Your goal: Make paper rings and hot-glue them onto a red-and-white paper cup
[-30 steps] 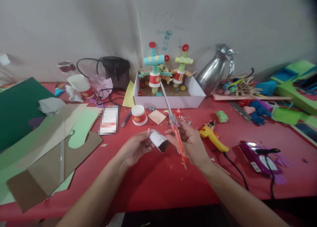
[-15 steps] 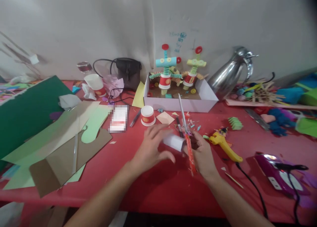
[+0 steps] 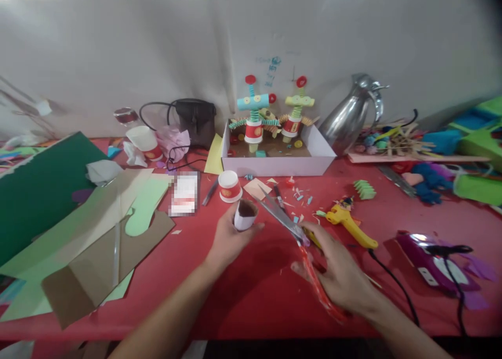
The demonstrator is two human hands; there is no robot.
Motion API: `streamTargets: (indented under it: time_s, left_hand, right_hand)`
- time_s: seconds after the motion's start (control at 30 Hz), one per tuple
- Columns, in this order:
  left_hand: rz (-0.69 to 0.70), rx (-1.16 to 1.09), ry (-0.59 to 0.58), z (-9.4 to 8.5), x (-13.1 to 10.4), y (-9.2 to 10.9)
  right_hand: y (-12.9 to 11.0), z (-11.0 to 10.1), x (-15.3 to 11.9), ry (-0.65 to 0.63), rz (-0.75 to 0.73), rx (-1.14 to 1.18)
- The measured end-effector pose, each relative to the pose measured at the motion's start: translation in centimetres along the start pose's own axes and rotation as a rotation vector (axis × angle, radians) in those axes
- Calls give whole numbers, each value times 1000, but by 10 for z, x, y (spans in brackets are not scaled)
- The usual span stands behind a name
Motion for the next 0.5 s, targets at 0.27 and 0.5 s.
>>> streamTargets:
  time_s: [0.27, 0.5]
  left_hand:
    - [97, 130, -28, 1, -5, 7]
    - [106, 122, -59, 0, -6, 8]
  right_hand:
    - [-2, -14, -11, -24, -93, -167]
    - [-5, -23, -10, -86, -135, -197]
Point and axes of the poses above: each hand's wrist, its own x-axis towards the middle knuckle, its own z-axis out of the palm, y = z × x, the point moved 3 cm from there along x, towards the middle knuckle
